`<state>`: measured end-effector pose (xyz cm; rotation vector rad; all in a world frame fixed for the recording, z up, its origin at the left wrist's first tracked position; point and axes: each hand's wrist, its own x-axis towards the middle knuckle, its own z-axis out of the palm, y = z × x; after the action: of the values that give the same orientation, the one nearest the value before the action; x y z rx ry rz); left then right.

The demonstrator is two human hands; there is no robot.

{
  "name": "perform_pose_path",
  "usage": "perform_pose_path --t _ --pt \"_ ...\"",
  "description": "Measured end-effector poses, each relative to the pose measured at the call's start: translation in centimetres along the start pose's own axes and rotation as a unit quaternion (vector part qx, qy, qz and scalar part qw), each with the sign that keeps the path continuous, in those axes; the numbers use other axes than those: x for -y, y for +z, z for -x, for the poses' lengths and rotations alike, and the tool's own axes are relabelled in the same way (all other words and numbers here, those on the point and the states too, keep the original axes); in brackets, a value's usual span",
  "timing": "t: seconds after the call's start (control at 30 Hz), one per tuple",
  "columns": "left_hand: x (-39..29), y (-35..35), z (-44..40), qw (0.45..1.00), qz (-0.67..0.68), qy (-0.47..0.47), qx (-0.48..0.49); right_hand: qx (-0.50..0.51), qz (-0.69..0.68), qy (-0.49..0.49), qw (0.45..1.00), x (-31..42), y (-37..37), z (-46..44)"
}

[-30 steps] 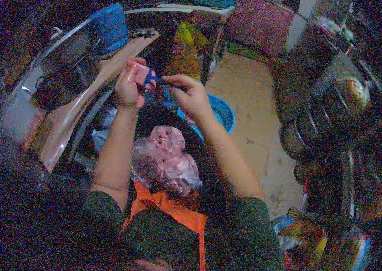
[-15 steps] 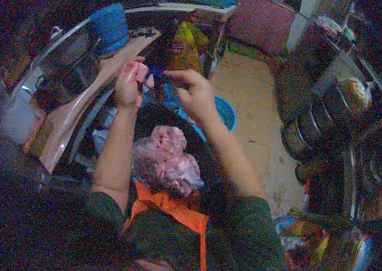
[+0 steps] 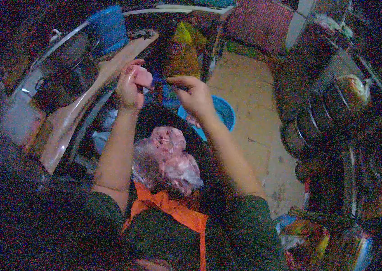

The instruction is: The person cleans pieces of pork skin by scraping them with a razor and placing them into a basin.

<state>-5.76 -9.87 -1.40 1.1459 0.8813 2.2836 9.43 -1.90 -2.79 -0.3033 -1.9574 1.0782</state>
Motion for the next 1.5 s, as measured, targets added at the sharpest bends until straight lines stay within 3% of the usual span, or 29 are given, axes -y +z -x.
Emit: perform_pose_path --t 0.03,0.1,0.2,0.3,0.37,0.43,0.5,0.57,0.63,0.67,0.7,0.77,0.8,0.83,0.9,0.93,1.0,1.07,1.13,1.17,1.23,1.3,1.37,1.43,1.47,1.5 --pt "0.2 -0.5 -0.4 1.000 -0.003 0.015 0.008 -0.004 0.018 0.045 0.999 -0.1 -0.4 -0.1" --pt "-0.6 0.7 0.2 0.997 -0.057 0.044 -0.021 -0.022 0.023 0.029 0.999 1.0 -0.1 0.1" --pt "-0.8 1.2 0.6 0.999 -0.038 -0.034 -0.012 -0.011 -0.016 -0.043 0.999 1.3 0.5 0.4" --pt "-0.9 1.0 0.5 0.999 -0.029 -0.010 -0.011 0.008 -0.001 -0.031 0.999 -0.4 -0.1 0.1" --pt "-1.2 0.2 -0.2 0.999 -0.023 0.023 -0.018 -0.008 0.019 0.052 0.998 0.0 -0.8 -0.1" --pt "-1.3 0.5 -0.1 0.999 -0.028 0.030 -0.029 -0.019 0.038 0.041 0.998 1.1 -0.2 0.1" --pt "-1.7 1.4 0.5 0.998 -0.058 -0.013 -0.031 -0.012 0.032 -0.119 0.992 1.9 0.6 0.3" --pt "-0.4 0.1 -0.2 0.999 -0.047 0.008 -0.022 0.014 0.055 -0.087 0.995 0.7 0.6 0.3" --pt "-0.5 -0.4 -0.3 0.999 -0.038 0.029 -0.013 0.024 0.064 0.029 0.997 -1.0 -0.6 -0.1" --pt "-1.2 -0.3 -0.2 0.999 -0.014 0.031 -0.025 0.039 0.160 0.033 0.986 -0.2 -1.3 0.1" --pt "-1.7 -0.3 -0.2 0.999 0.009 0.033 -0.038 0.040 0.159 0.032 0.986 -0.5 -1.5 0.0" --pt "-1.4 -0.6 -0.5 0.998 0.037 0.024 -0.046 0.012 0.031 0.084 0.996 -1.2 -1.5 -0.3" --pt "-1.1 -0.8 -0.7 0.996 0.066 0.015 -0.051 0.004 -0.066 0.052 0.996 -1.4 -1.1 -0.5" --pt "-1.0 -0.9 -0.9 0.994 0.094 0.005 -0.056 0.006 -0.067 0.052 0.996 -1.4 -1.3 -0.6" --pt "-0.6 -1.2 -1.1 0.992 0.127 -0.010 -0.023 0.058 -0.226 0.165 0.958 0.2 -1.6 -0.6" --pt "-0.5 -1.6 -1.1 0.986 0.163 -0.027 0.011 0.057 -0.226 0.166 0.958 0.2 -1.5 -0.5" --pt "-1.3 -0.6 -1.0 0.986 0.157 -0.043 -0.031 0.087 -0.376 0.253 0.887 0.4 -1.3 -0.4" --pt "-1.3 -1.1 -1.2 0.984 0.154 -0.059 -0.074 0.094 -0.421 0.258 0.865 1.0 -1.4 -0.2" --pt "-0.3 -3.1 -1.9 0.959 0.270 -0.053 0.074 0.101 -0.464 0.262 0.840 1.0 -1.7 -0.1" --pt "-0.9 -2.6 -1.7 0.958 0.271 -0.052 0.073 0.126 -0.489 0.256 0.824 0.8 -1.8 -0.1" --pt "-2.1 -1.7 -1.6 0.976 0.208 -0.044 -0.048 0.150 -0.513 0.250 0.807 0.3 -1.9 -0.1" --pt "-2.4 -1.8 -1.6 0.978 0.202 -0.037 -0.041 0.176 -0.546 0.234 0.785 -0.1 -2.0 0.0" --pt "-2.7 -2.3 -1.6 0.979 0.197 -0.032 -0.038 0.176 -0.532 0.230 0.795 -0.4 -2.0 0.1" --pt "-2.7 -3.9 -2.2 0.946 0.307 -0.041 0.100 0.171 -0.518 0.235 0.804 -1.7 -2.3 0.3" --pt "-3.2 -4.2 -2.3 0.927 0.358 -0.086 0.068 0.172 -0.414 0.262 0.855 -3.5 -2.6 0.4" --pt "-4.4 -3.4 -1.9 0.967 0.246 -0.059 0.015 0.172 -0.304 0.290 0.891 -5.0 -2.7 0.9"
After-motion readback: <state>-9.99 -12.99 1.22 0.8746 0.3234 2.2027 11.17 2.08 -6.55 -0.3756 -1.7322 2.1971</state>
